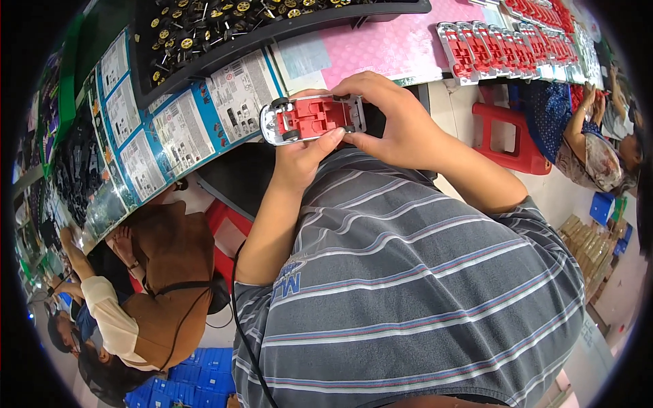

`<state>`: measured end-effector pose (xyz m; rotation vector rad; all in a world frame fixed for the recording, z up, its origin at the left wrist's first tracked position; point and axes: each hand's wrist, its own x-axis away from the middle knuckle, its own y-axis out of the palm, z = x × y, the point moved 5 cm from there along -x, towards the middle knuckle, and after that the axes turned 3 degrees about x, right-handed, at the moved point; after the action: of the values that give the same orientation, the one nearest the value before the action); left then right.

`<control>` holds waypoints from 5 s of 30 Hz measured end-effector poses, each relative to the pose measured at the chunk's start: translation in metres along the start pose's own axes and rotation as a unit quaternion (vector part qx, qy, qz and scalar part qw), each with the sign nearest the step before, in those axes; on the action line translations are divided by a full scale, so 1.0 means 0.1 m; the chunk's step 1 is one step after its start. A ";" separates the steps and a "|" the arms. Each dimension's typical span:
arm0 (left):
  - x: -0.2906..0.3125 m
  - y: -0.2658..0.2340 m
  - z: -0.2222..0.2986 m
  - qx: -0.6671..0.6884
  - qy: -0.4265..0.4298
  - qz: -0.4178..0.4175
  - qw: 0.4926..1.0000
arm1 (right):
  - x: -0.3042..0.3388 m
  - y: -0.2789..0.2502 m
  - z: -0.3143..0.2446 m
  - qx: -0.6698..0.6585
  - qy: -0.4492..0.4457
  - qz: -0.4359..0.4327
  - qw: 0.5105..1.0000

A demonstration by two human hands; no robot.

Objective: The person assembles toy cars by taking wheel axles from a tray and pressing them into toy car bodies by hand.

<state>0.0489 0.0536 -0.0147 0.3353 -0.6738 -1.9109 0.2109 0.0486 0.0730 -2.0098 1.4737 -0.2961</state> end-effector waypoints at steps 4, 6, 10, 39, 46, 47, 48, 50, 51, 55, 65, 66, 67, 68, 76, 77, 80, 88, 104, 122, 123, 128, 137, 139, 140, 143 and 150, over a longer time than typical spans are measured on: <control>0.04 0.01 -0.01 0.011 0.023 0.017 1.000 | -0.01 0.05 -0.02 0.015 0.002 -0.016 1.000; 0.07 0.01 0.00 0.016 0.022 0.012 1.000 | -0.03 0.05 -0.01 0.022 0.015 -0.045 0.999; 0.07 0.02 0.05 -0.002 0.032 -0.001 0.999 | -0.13 -0.07 -0.09 0.011 -0.047 -0.029 0.998; 0.23 -0.16 0.04 0.052 0.015 0.012 0.998 | -0.33 -0.10 -0.27 0.043 -0.114 0.006 0.993; 0.23 -0.44 0.23 0.069 0.037 0.039 0.996 | -0.15 -0.21 0.02 0.026 -0.011 -0.005 1.000; 0.23 -0.50 0.28 0.066 0.045 0.051 0.995 | -0.12 -0.20 0.01 0.039 -0.010 -0.012 0.999; 0.22 -0.59 0.34 0.039 0.056 0.063 0.996 | -0.10 -0.19 0.01 0.051 -0.011 -0.020 0.998; 0.20 -0.81 0.53 -0.029 0.076 0.087 0.993 | -0.04 -0.23 0.08 0.058 -0.012 0.020 0.998; 0.21 -0.95 0.65 -0.074 0.083 0.091 0.990 | 0.01 -0.29 0.13 0.060 0.001 0.026 0.998; 0.21 -1.16 1.00 -0.009 0.094 0.131 0.987 | 0.13 -0.47 0.20 0.075 0.043 0.048 0.995; 0.15 -0.48 0.61 -0.003 0.103 0.104 0.989 | -0.39 0.36 -0.33 0.001 -0.053 0.102 0.993; 0.15 -0.44 0.59 -0.006 0.108 0.108 0.988 | -0.40 0.38 -0.33 0.020 -0.041 0.083 0.996; 0.16 -0.42 0.59 -0.011 0.115 0.115 0.987 | -0.42 0.43 -0.34 0.037 -0.031 0.062 0.997; 0.17 -0.39 0.60 -0.012 0.119 0.114 0.986 | -0.42 0.45 -0.33 0.046 -0.048 0.073 0.995; 0.25 -0.77 0.75 0.005 0.132 0.157 0.979 | -0.28 0.22 -0.15 -0.009 -0.039 0.040 0.998; 0.26 -0.92 0.82 -0.003 0.142 0.170 0.975 | -0.23 0.14 -0.06 0.003 -0.042 0.041 0.998; 0.25 -1.42 1.10 -0.049 0.163 0.225 0.959 | -0.02 -0.22 0.17 0.047 0.025 0.082 0.995; 0.37 -2.91 1.79 -0.230 0.130 0.384 0.885 | 0.69 -1.08 0.88 0.375 0.172 0.159 0.897; 0.47 -1.14 1.61 -0.656 0.155 0.431 0.599 | 1.03 -0.86 0.84 0.310 0.219 0.228 0.897; -0.04 -0.08 0.13 0.069 -0.069 0.052 0.994 | -0.11 -1.41 1.62 0.262 0.147 0.274 0.913; -0.04 -0.09 0.11 0.057 -0.068 0.059 0.994 | -0.25 -1.47 1.78 0.270 0.172 0.275 0.907; -0.01 -0.02 -0.01 0.052 -0.075 0.051 0.994 | -0.62 -1.52 2.20 0.304 0.107 0.278 0.905; 0.05 0.01 0.06 0.052 -0.041 0.067 0.996 | 0.15 -1.16 1.10 0.112 0.242 0.303 0.915; -0.01 0.04 0.08 0.054 -0.036 0.058 0.996 | 0.24 -0.89 0.80 0.041 0.116 0.273 0.954; -0.02 0.01 0.05 0.055 -0.043 0.066 0.995 | 0.27 -0.73 0.65 0.024 0.114 0.207 0.971; -0.11 0.04 0.04 0.043 -0.043 0.032 0.998 | 0.24 -0.38 0.22 -0.020 0.094 0.100 0.990; -0.09 0.16 0.05 0.036 -0.047 0.044 0.997 | 0.10 -0.22 0.15 -0.022 0.049 0.063 0.997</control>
<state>0.0620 0.0584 -0.0018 0.2583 -0.8097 -1.8312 0.2395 0.0484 0.0728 -1.9509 1.6735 -0.3144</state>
